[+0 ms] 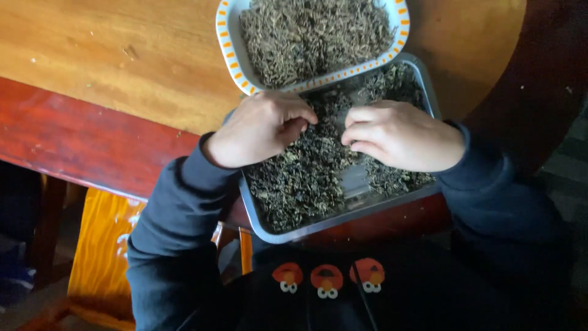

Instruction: The person sits at a wooden table and uses both hands to sort through dried green herbs in a rectangular metal tray. They pick out small pieces and transfer them into a smaller patterned bowl placed above the tray.

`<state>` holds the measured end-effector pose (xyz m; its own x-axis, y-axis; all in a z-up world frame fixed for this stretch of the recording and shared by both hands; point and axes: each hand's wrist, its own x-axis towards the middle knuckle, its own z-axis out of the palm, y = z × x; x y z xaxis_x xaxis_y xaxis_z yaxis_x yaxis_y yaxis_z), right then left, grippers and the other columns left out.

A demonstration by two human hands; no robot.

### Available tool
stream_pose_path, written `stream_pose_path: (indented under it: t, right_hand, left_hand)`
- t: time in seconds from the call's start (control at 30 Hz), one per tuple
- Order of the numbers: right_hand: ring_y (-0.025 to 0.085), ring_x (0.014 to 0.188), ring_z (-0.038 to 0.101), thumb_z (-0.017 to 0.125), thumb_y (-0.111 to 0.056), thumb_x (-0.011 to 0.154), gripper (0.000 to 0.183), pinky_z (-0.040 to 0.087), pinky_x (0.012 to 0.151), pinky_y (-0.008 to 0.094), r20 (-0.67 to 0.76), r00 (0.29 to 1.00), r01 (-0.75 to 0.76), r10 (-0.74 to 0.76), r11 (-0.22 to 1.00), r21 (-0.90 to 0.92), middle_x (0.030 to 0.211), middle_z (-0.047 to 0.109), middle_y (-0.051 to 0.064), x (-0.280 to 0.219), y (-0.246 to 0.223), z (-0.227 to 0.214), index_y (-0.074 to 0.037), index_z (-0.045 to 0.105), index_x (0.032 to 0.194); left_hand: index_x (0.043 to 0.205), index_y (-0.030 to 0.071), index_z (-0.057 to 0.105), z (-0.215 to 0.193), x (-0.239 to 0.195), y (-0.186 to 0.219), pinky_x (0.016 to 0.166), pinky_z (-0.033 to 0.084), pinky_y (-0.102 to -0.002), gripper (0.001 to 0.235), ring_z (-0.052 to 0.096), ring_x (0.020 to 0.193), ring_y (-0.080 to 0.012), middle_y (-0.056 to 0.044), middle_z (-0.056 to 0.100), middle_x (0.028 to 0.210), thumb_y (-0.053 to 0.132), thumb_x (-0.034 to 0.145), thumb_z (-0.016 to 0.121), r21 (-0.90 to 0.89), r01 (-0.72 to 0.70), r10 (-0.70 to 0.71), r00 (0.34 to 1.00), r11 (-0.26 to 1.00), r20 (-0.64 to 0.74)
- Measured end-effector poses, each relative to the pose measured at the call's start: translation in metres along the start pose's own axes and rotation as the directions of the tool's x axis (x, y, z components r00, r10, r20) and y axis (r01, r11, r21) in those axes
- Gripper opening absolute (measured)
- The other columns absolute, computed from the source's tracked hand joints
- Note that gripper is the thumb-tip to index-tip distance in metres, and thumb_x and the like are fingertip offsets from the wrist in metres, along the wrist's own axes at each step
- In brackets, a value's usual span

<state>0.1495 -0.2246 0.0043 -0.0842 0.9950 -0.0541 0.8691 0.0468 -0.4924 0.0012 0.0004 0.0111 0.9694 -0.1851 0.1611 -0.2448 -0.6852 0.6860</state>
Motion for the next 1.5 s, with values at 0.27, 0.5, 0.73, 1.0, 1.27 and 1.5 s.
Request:
stream_pose_path:
  t: [0.27, 0.5, 0.73, 1.0, 1.27, 1.5]
  right_hand:
    - [0.022, 0.089, 0.071, 0.067, -0.010, 0.093, 0.014, 0.058, 0.085, 0.039, 0.011, 0.998, 0.055, -0.055, 0.944, -0.326, 0.102, 0.070, 0.008, 0.012, -0.005, 0.046, -0.008, 0.076, 0.103]
    - [0.024, 0.084, 0.074, 0.066, -0.005, 0.092, 0.013, 0.059, 0.079, 0.040, -0.021, 0.997, 0.063, -0.071, 0.960, -0.273, 0.094, 0.072, 0.009, 0.010, -0.009, 0.032, -0.007, 0.075, 0.100]
    - [0.024, 0.064, 0.062, 0.073, -0.007, 0.093, 0.006, 0.055, 0.064, 0.041, -0.193, 0.981, -0.030, -0.012, 0.976, -0.215, 0.079, 0.068, 0.007, -0.028, -0.010, -0.023, -0.005, 0.068, 0.095]
    - [0.018, 0.059, 0.064, 0.073, -0.012, 0.093, 0.011, 0.057, 0.060, 0.037, -0.102, 0.994, -0.040, 0.030, 0.995, -0.096, 0.073, 0.068, 0.001, -0.026, 0.002, -0.022, -0.010, 0.064, 0.087]
    - [0.019, 0.065, 0.063, 0.075, -0.010, 0.091, 0.011, 0.052, 0.064, 0.036, -0.181, 0.983, 0.037, -0.029, 0.999, 0.039, 0.078, 0.068, 0.003, -0.017, -0.001, -0.027, -0.007, 0.065, 0.087]
    - [0.023, 0.081, 0.075, 0.067, -0.005, 0.093, 0.016, 0.061, 0.079, 0.035, -0.106, 0.989, 0.110, -0.106, 0.993, 0.031, 0.097, 0.079, 0.012, 0.018, -0.002, -0.043, -0.002, 0.076, 0.106]
  left_hand:
    - [0.094, -0.002, 0.078, 0.000, 0.005, 0.003, 0.071, 0.063, -0.039, 0.013, 0.077, 0.081, -0.0332, -0.019, 0.077, 0.087, -0.009, 0.090, 0.067, 0.035, -0.078, 0.080, 0.995, 0.996, -0.064]
    - [0.095, -0.006, 0.077, 0.004, 0.006, 0.009, 0.081, 0.062, -0.046, 0.019, 0.075, 0.089, -0.0398, -0.025, 0.075, 0.090, -0.014, 0.088, 0.062, -0.008, -0.166, 0.164, 0.982, 0.986, -0.092]
    - [0.132, 0.012, 0.067, 0.033, 0.001, 0.021, 0.116, 0.038, -0.050, 0.050, 0.047, 0.140, -0.0372, -0.013, 0.060, 0.145, 0.040, 0.091, 0.074, 0.324, -0.303, 0.241, 0.946, 0.896, 0.217]
    - [0.107, 0.011, 0.072, 0.041, -0.006, 0.019, 0.115, 0.037, -0.049, 0.025, 0.056, 0.124, -0.0358, -0.011, 0.067, 0.121, 0.027, 0.088, 0.073, 0.190, -0.461, 0.367, 0.848, 0.867, 0.382]
    - [0.078, 0.006, 0.064, -0.015, -0.006, 0.024, 0.090, 0.046, -0.045, 0.020, 0.064, 0.085, -0.0305, -0.007, 0.067, 0.084, 0.014, 0.094, 0.073, -0.020, -0.477, 0.473, 0.864, 0.879, 0.171]
    - [0.094, 0.001, 0.068, -0.013, -0.004, 0.001, 0.078, 0.052, -0.043, 0.005, 0.067, 0.082, -0.0324, -0.012, 0.071, 0.090, -0.002, 0.094, 0.065, -0.137, -0.403, 0.409, 0.912, 0.905, 0.016]
